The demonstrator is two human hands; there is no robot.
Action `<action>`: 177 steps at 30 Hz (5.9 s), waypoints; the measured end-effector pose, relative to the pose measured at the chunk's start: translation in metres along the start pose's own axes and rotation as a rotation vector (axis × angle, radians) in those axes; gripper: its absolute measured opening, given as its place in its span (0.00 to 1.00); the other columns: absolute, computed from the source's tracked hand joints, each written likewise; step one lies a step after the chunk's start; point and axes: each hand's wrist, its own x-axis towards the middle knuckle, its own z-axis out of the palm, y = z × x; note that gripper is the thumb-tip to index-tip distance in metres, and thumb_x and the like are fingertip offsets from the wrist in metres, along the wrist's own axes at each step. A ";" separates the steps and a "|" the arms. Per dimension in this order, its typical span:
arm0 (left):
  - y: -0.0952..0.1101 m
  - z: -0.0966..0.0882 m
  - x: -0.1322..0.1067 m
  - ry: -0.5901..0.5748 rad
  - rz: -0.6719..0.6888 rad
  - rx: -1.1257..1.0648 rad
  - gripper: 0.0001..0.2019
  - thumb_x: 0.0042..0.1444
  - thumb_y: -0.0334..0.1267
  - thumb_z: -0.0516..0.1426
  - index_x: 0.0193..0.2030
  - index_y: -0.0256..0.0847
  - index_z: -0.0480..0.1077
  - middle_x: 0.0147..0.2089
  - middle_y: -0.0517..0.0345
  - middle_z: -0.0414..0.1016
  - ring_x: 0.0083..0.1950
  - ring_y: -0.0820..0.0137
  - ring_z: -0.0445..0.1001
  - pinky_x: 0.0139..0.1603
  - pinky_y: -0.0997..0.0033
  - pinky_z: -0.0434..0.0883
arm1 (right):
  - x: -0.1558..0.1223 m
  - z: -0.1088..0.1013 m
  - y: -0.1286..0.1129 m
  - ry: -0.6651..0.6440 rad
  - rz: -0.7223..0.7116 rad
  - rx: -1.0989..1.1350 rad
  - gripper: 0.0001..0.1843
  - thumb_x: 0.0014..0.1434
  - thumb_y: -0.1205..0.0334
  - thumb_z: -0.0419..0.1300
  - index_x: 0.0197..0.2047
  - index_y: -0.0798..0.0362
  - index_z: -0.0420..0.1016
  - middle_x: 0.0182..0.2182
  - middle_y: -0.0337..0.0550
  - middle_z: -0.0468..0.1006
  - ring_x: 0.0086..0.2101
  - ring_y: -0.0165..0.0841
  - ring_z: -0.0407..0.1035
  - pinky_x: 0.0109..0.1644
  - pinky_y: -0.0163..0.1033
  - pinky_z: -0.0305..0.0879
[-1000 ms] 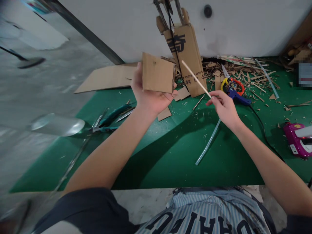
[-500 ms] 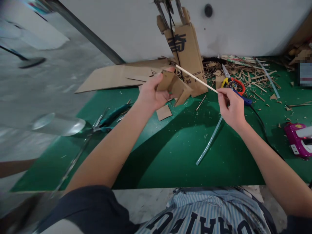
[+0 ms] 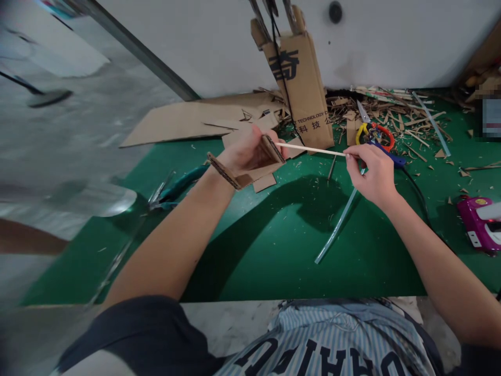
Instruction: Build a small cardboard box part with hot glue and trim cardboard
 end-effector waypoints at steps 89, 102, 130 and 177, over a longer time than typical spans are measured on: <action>-0.047 0.065 -0.014 -0.469 -0.194 -0.349 0.24 0.45 0.52 0.73 0.34 0.35 0.70 0.29 0.56 0.82 0.28 0.65 0.83 0.26 0.69 0.83 | 0.005 -0.011 -0.024 -0.656 0.201 0.415 0.13 0.64 0.56 0.59 0.29 0.52 0.75 0.22 0.37 0.74 0.23 0.27 0.63 0.26 0.35 0.57; -0.044 0.062 -0.008 -0.433 -0.174 -0.414 0.25 0.45 0.54 0.73 0.33 0.37 0.69 0.30 0.58 0.81 0.26 0.69 0.81 0.25 0.72 0.81 | 0.001 -0.002 -0.015 -0.550 0.307 0.503 0.08 0.59 0.56 0.66 0.34 0.51 0.76 0.26 0.38 0.74 0.25 0.28 0.65 0.28 0.35 0.62; -0.007 0.027 -0.003 0.048 0.147 0.185 0.29 0.55 0.56 0.67 0.61 0.52 0.70 0.68 0.51 0.69 0.57 0.58 0.79 0.44 0.66 0.82 | -0.004 0.001 0.000 0.020 -0.177 -0.223 0.07 0.68 0.62 0.57 0.38 0.49 0.76 0.33 0.44 0.82 0.35 0.37 0.74 0.38 0.43 0.67; -0.040 0.029 0.009 0.199 0.463 0.275 0.27 0.57 0.62 0.62 0.57 0.50 0.73 0.57 0.49 0.79 0.54 0.61 0.82 0.53 0.59 0.80 | -0.012 0.007 -0.003 -0.079 -0.151 -0.353 0.10 0.70 0.61 0.54 0.44 0.54 0.77 0.39 0.46 0.83 0.29 0.30 0.74 0.24 0.35 0.55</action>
